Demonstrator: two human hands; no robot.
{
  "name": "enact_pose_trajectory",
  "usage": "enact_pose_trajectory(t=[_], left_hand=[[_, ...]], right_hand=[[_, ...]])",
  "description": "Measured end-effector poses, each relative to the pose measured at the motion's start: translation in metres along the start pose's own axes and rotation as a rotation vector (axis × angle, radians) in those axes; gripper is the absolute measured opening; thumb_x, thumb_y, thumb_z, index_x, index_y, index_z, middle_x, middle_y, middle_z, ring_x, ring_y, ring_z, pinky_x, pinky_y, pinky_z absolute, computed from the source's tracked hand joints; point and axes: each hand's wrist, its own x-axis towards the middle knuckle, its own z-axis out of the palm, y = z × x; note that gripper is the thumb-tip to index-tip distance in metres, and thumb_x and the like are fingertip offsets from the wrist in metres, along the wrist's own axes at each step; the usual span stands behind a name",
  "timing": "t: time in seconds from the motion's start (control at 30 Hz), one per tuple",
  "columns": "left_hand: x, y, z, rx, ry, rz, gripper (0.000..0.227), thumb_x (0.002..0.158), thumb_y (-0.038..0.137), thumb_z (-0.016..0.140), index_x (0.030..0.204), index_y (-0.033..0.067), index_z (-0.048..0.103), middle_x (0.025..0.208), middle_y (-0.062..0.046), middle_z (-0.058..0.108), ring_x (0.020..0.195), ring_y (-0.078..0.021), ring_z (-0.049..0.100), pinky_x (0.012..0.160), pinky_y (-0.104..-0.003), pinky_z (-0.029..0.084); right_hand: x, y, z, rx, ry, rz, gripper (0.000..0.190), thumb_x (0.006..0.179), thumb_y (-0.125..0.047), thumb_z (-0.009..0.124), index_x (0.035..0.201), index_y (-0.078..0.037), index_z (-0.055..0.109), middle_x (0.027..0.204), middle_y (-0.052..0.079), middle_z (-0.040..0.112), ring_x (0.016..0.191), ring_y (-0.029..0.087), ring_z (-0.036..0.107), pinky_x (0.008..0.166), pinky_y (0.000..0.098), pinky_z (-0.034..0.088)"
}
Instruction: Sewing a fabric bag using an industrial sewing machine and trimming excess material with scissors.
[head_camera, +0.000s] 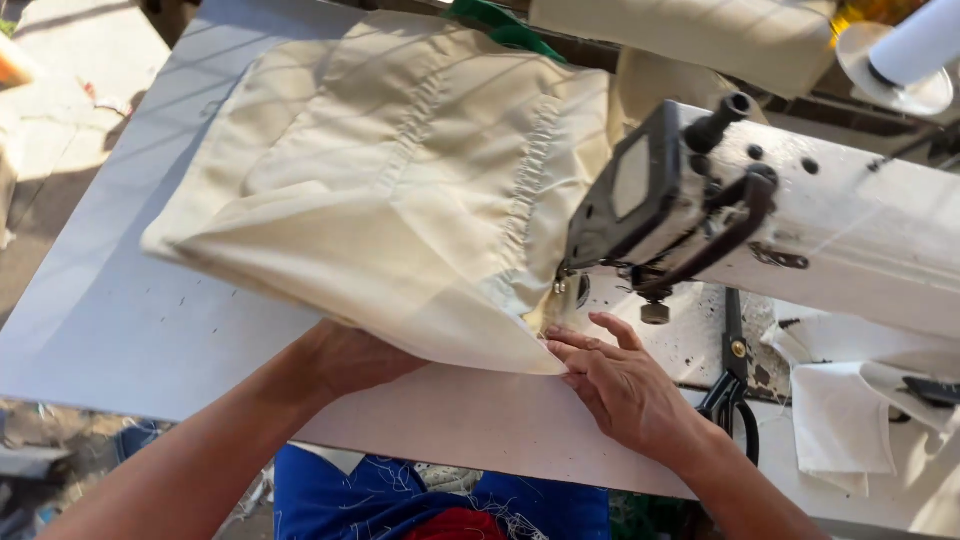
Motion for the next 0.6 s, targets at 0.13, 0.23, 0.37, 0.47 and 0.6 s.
enact_pose_trajectory(t=[0.13,0.23,0.37,0.47,0.6], left_hand=[[-0.001,0.010,-0.005,0.033,-0.077,0.008,0.048,0.081,0.011,0.063,0.129,0.0070,0.057,0.122,-0.026,0.061,0.101,-0.0480,0.060,0.081,-0.057,0.048],[0.001,0.018,-0.009,0.086,-0.133,-0.017,0.055,0.078,0.011,0.063,0.132,0.0077,0.056,0.126,-0.026,0.060,0.105,-0.0482,0.060,0.085,-0.058,0.048],[0.006,0.023,-0.014,0.180,-0.212,-0.064,0.065,0.073,0.012,0.063,0.137,0.0088,0.054,0.132,-0.027,0.058,0.111,-0.0484,0.060,0.091,-0.058,0.048],[0.002,0.028,-0.019,0.244,-0.262,-0.097,0.072,0.069,0.013,0.063,0.140,0.0095,0.053,0.136,-0.027,0.057,0.115,-0.0486,0.059,0.096,-0.059,0.049],[-0.025,0.044,-0.030,0.323,-0.339,-0.128,0.082,0.064,0.014,0.064,0.145,0.0106,0.051,0.141,-0.027,0.055,0.121,-0.0489,0.059,0.102,-0.059,0.049]], right_hand=[[-0.004,0.005,-0.003,-0.008,0.026,0.026,0.017,0.103,-0.010,0.054,0.116,-0.003,0.059,0.126,0.017,0.073,0.125,0.026,0.068,0.118,0.0539,0.032],[-0.008,0.007,-0.001,-0.044,-0.040,0.028,0.018,0.105,-0.017,0.053,0.093,-0.008,0.063,0.126,0.010,0.075,0.126,0.023,0.067,0.113,0.0420,0.038],[-0.010,0.000,-0.006,-0.092,-0.086,-0.034,0.007,0.102,-0.006,0.054,0.102,-0.006,0.061,0.137,0.020,0.067,0.136,0.032,0.058,0.113,0.0472,0.036],[-0.009,-0.001,-0.008,-0.060,-0.042,-0.015,0.011,0.105,-0.008,0.051,0.100,-0.003,0.058,0.135,0.022,0.067,0.135,0.035,0.059,0.113,0.0504,0.036],[-0.014,0.004,-0.005,-0.028,-0.061,0.019,0.015,0.106,-0.009,0.050,0.102,-0.004,0.063,0.138,0.020,0.066,0.136,0.033,0.057,0.116,0.0507,0.034]])
